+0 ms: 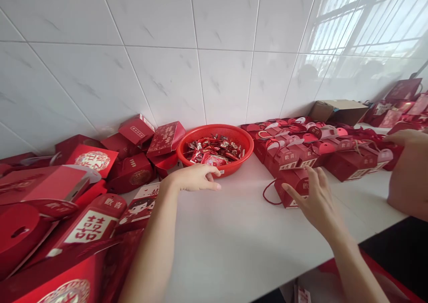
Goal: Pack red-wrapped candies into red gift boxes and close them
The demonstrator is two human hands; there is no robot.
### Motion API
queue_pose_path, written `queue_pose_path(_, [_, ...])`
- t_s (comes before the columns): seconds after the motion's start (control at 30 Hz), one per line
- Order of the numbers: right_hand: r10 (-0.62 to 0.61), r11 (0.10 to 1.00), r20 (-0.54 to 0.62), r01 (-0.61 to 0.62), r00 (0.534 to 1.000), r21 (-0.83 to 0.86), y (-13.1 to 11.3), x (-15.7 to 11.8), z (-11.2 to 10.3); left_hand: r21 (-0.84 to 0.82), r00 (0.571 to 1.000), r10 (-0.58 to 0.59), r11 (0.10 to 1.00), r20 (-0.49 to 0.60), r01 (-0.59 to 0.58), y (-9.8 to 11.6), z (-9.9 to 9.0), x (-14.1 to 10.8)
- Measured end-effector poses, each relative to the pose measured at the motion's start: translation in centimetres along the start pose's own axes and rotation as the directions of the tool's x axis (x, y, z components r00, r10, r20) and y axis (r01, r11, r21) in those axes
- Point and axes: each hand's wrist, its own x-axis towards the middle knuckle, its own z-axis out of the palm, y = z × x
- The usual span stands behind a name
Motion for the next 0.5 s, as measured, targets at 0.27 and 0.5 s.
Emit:
queue_pose_path(0.27, [-0.016,0.998,-0.058,0.019,0.998,0.052,3.3,2.7,0.0,-0.007,1.0,-0.025,1.0,-0.017,0.024,-0.7,-0.2,0.0])
queue_pose_path(0.5, [0.117,0.992,-0.157,-0.122,0.981,-0.021,10.7,7.3,-2.7,-0.018,1.0,-0.013,1.0,-0.012,0.012,-0.8,-0.2,0.2])
